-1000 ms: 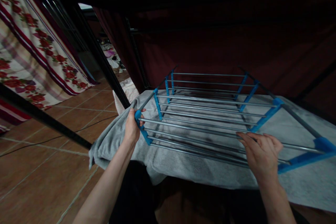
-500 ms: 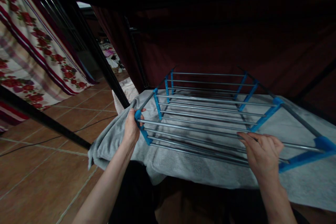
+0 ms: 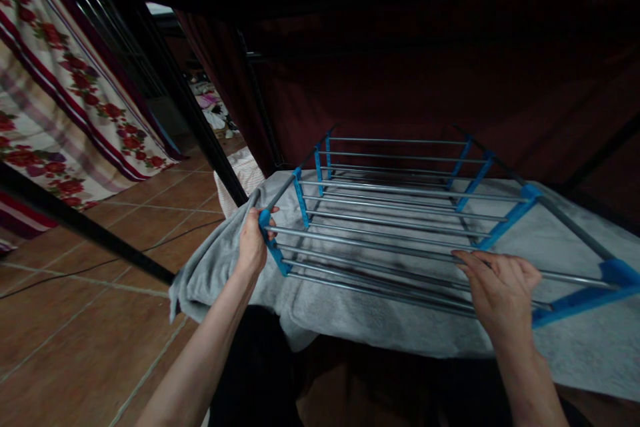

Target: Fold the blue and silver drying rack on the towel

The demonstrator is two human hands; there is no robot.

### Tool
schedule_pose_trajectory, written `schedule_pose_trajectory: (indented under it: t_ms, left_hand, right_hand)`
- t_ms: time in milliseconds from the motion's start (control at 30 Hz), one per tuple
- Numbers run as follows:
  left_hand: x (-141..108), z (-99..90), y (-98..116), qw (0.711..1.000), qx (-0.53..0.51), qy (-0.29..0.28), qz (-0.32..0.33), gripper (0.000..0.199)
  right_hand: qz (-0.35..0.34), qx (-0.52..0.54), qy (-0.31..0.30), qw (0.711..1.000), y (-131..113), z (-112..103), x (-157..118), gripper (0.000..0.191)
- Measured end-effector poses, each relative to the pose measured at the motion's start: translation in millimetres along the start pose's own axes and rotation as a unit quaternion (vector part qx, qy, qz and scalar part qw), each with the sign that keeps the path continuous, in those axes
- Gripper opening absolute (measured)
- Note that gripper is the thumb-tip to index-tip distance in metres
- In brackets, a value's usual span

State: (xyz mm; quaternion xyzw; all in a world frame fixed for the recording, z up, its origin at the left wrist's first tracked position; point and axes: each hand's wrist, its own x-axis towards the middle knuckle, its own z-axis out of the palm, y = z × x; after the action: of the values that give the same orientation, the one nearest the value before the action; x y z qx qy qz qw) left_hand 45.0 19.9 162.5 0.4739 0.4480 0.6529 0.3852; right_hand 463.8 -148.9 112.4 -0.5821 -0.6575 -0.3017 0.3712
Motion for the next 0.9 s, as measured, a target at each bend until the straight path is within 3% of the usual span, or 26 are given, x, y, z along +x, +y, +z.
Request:
schedule_pose_trajectory:
  t_ms: [300,700,800,900]
  left_hand:
    - [0,-1.9,-4,0.999,0.032,0.005,0.024,0.049]
    - [-3,0.3,1,0.999,0.029,0.011,0.010,0.048]
    - [-3,1.7,2,0.999,0.033,-0.005,0.001,0.053]
    - [-2,1.8,6,0.999,0.047,0.018,0.007,0.061]
  right_hand:
    - [-0.003,0.028,-0.024,0.999,2,-2,3,0.021]
    - [0.011,0.036,-0.031,0.999,-3,-5,7,0.022]
    - [0.013,0.033,-0.023,0.999,-9,-4,7,0.029]
    - [0.021,0.035,-0.031,0.999,-14,-9,6,0.042]
